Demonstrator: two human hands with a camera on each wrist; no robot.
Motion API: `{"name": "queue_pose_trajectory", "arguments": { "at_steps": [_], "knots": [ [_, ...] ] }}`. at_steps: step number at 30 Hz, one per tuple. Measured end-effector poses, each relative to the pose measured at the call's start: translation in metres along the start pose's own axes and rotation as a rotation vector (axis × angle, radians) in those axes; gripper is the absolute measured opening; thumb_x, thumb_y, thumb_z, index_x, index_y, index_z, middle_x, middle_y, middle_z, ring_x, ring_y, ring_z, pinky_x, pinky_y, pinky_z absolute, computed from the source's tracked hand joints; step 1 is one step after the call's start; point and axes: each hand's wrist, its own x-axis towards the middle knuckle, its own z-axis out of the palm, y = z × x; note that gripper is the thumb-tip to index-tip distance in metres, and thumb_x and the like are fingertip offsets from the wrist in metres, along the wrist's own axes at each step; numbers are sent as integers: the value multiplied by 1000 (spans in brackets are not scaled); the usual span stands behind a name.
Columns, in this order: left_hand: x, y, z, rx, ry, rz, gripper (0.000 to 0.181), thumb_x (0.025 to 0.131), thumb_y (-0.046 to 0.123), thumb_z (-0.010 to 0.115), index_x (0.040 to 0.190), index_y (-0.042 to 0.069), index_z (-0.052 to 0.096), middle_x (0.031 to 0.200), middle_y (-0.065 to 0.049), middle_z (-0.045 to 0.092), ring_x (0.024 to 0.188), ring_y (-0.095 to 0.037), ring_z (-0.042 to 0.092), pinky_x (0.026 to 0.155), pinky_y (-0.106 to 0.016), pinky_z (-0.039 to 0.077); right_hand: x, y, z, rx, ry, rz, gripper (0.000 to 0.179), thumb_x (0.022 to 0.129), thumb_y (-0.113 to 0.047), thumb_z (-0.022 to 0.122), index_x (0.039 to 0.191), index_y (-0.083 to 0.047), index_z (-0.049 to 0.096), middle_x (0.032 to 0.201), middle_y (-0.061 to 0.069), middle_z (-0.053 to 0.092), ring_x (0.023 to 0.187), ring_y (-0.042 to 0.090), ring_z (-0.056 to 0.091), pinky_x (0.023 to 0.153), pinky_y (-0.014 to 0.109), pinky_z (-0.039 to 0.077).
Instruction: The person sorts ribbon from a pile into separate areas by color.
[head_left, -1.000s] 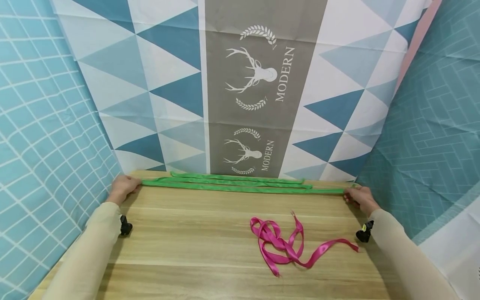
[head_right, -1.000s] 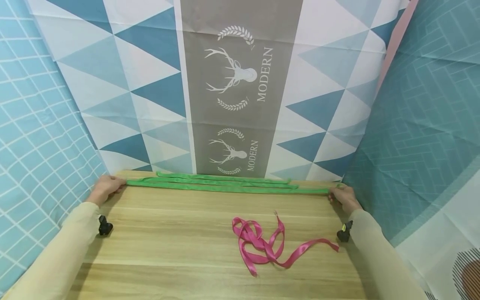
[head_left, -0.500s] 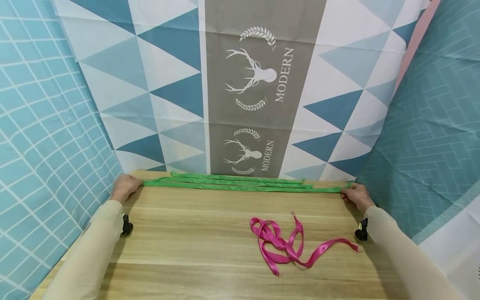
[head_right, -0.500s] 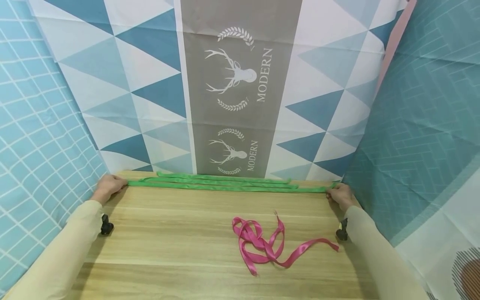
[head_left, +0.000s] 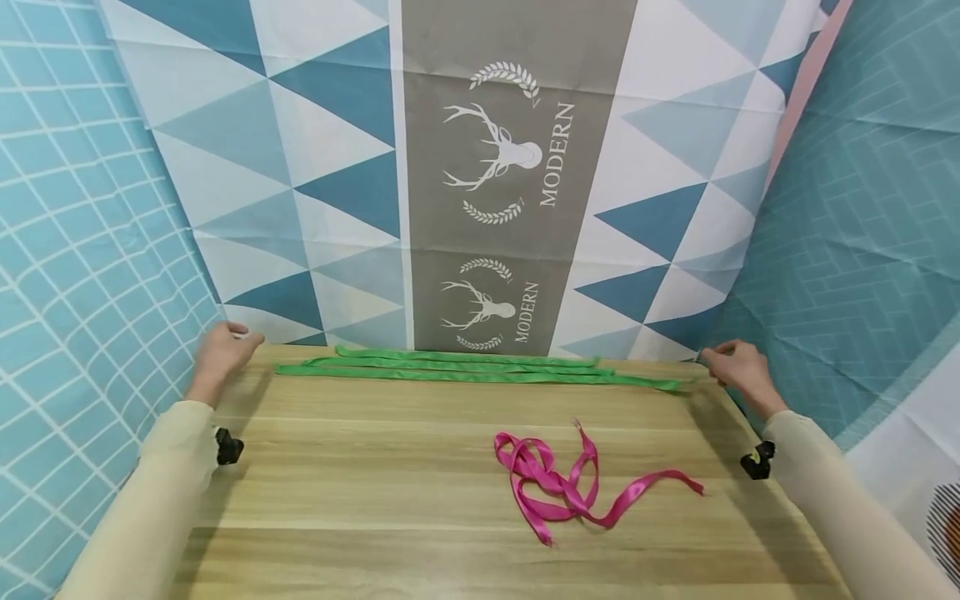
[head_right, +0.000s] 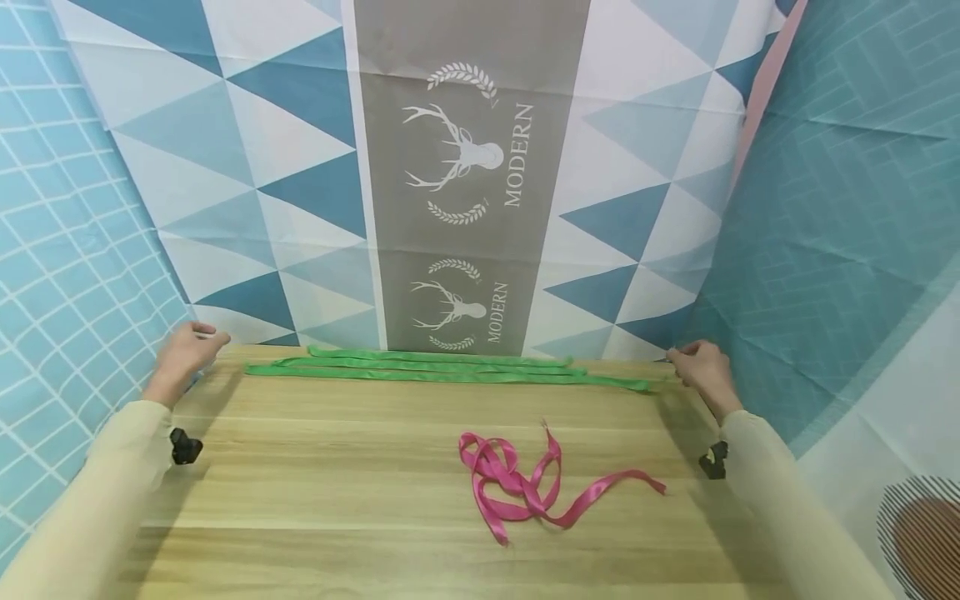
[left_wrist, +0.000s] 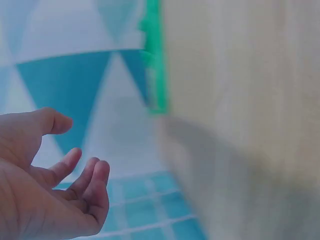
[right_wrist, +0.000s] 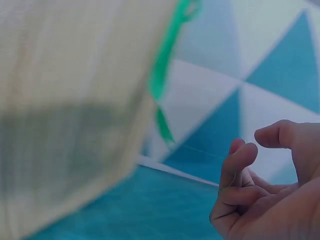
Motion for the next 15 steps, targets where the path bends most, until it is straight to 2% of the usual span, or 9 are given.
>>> {"name": "queue_pose_trajectory", "arguments": {
  "at_steps": [3, 6, 10, 15],
  "knots": [
    [-13, 29, -4, -14, 24, 75, 57, 104, 35, 50, 136, -13, 48, 128, -37, 50, 111, -51, 52, 83, -61, 47, -16, -21, -12, -9, 17, -40, 64, 105, -46, 49, 136, 11, 49, 99, 21, 68, 84, 30, 67, 75, 53, 54],
    [-34, 63, 1, -39, 15, 162, 54, 104, 33, 50, 137, -9, 50, 128, -34, 52, 114, -50, 52, 86, -61, 46, -34, -42, -18, -52, 22, -97, 64, 104, -49, 50, 134, 8, 53, 105, 22, 68, 84, 30, 67, 70, 48, 56],
    [-66, 104, 20, -76, -96, 274, 47, 106, 33, 52, 135, -4, 52, 128, -29, 56, 116, -46, 55, 90, -58, 47, -61, -71, -15, -105, 11, -187, 56, 104, -47, 53, 126, 4, 60, 97, 17, 70, 78, 27, 68, 62, 42, 55],
    [-95, 139, 58, -98, -286, 396, 34, 105, 28, 60, 127, 2, 59, 118, -17, 64, 107, -36, 62, 85, -50, 52, -93, -103, 6, -205, 25, -283, 39, 103, -37, 57, 116, -1, 66, 95, 14, 70, 74, 25, 65, 56, 38, 49]
  ]
}}
